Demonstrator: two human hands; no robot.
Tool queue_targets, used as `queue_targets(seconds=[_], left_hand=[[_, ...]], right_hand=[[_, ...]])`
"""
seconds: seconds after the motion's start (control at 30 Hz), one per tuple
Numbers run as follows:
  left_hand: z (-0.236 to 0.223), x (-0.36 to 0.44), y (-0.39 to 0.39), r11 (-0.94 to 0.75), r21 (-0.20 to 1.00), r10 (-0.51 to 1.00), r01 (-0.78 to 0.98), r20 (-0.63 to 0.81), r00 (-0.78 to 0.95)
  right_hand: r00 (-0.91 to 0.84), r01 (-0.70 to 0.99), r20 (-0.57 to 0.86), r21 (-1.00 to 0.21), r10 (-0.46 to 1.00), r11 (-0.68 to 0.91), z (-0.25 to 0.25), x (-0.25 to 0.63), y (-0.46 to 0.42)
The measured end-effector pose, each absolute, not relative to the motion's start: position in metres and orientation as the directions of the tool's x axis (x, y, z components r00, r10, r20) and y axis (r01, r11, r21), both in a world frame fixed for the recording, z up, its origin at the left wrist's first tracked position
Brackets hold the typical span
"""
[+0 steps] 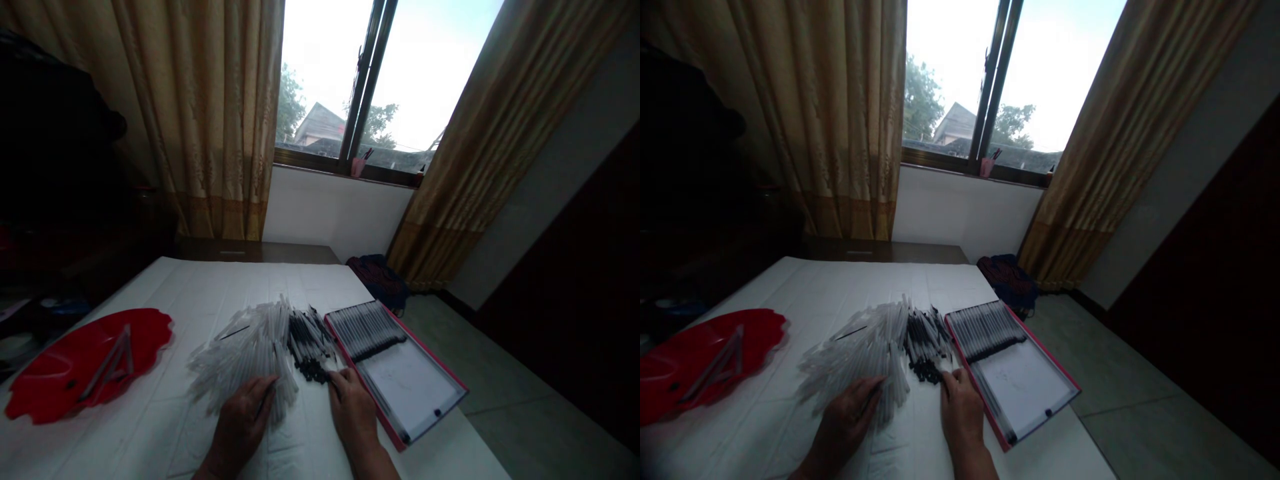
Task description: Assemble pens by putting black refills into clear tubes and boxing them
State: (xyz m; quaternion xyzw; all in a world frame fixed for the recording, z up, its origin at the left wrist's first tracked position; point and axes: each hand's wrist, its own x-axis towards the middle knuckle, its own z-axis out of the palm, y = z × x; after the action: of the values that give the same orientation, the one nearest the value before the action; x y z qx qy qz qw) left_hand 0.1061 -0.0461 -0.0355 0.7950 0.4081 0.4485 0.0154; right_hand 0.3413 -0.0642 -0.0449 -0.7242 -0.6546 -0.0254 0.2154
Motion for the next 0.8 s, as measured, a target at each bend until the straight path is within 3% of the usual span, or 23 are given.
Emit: queue_targets(seconds=[0.17,0.27,0.37,0.47,0.53,0.63,0.8], left_hand=[[-0.034,0.107,-0.048,-0.678,0.394,0.662,0.621,0.694,0.283],[-0.036,0.107,-0.048,-0.679,0.398,0.67,0.617,0.68,0.299],[-0.038,0.107,-0.048,-0.682,0.391,0.679,0.618,0.653,0.335],[-0.039,0.108,-0.047,-0.69,0.371,0.684,0.622,0.617,0.39],[-0.039,0.108,-0.047,-0.694,0.359,0.684,0.625,0.601,0.414],[-0.038,0.108,-0.049,-0.699,0.353,0.679,0.621,0.6,0.423],[-0.038,0.109,-0.051,-0.697,0.346,0.679,0.628,0.601,0.422]], right_hand=[[0.127,0.964,0.372,-0.266,0.919,-0.026,-0.049,0.342,-0.062],[0.156,0.938,0.437,-0.347,0.886,0.006,-0.055,0.344,-0.063],[0.238,0.816,0.476,-0.57,0.847,0.091,-0.057,0.343,-0.068],[0.293,0.526,0.333,-0.839,0.896,0.14,-0.053,0.33,-0.075],[0.271,0.317,0.227,-0.939,0.935,0.136,-0.047,0.318,-0.077],[0.228,0.134,0.159,-0.982,0.961,0.131,-0.039,0.301,-0.078],[0.187,0.127,0.209,-0.974,0.96,0.187,-0.036,0.29,-0.075]])
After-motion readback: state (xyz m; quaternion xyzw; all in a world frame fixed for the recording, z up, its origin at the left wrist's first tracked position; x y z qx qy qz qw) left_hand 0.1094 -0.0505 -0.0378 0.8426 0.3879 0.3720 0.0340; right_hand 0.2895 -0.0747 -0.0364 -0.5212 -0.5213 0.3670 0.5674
